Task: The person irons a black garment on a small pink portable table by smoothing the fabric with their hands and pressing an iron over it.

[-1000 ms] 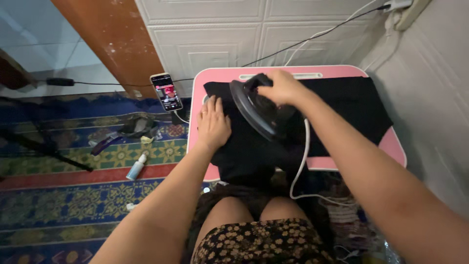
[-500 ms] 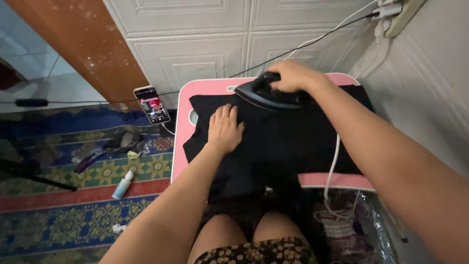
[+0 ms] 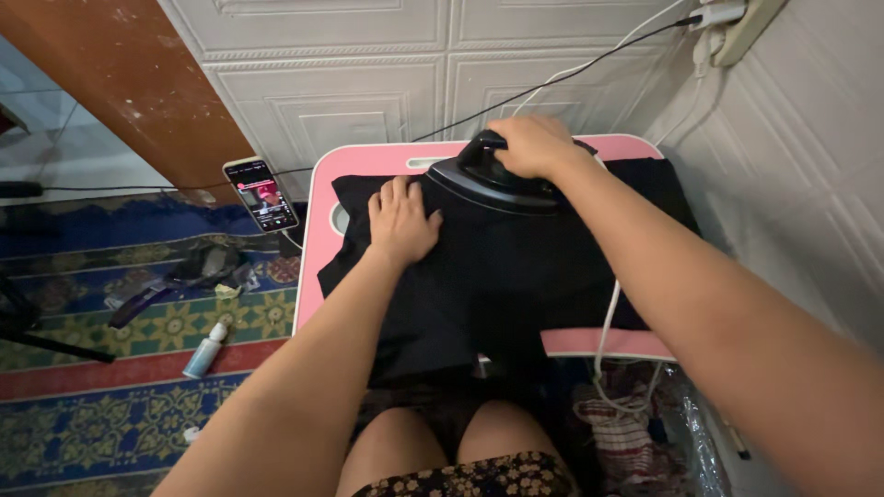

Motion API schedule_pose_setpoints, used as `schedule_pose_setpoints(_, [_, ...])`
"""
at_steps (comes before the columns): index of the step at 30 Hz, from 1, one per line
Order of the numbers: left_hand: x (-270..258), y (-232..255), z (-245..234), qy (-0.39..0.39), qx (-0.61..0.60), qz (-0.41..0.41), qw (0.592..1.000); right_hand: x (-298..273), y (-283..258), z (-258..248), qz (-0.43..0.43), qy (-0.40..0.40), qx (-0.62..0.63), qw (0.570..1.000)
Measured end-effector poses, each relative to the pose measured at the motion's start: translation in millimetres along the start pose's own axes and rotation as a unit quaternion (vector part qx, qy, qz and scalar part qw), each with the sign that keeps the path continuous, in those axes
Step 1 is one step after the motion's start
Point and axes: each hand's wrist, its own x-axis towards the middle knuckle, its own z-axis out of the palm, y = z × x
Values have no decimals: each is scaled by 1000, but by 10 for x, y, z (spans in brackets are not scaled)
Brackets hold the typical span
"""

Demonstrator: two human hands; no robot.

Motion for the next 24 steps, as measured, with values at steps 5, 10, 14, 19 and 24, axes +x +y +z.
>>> schedule_pose_setpoints(5, [109, 24, -79, -89, 46, -26, 995, -9, -9, 39, -7, 27, -27, 999])
schedule_pose_setpoints(10, [119, 70, -145, -109, 66, -31, 991, 18, 98, 80, -29, 32, -33, 999])
schedule_pose_setpoints(14, [121, 67, -159, -123, 71, -32, 989, 37, 300, 83, -50, 23, -22, 998])
schedule_pose_setpoints(19, [171, 88, -125, -151, 80, -40, 985, -133, 817, -25, -13, 2, -50, 999])
schedule_pose_setpoints(24, [196, 82, -91, -131, 94, -17, 987, -419, 1293, -177, 49, 6, -69, 996])
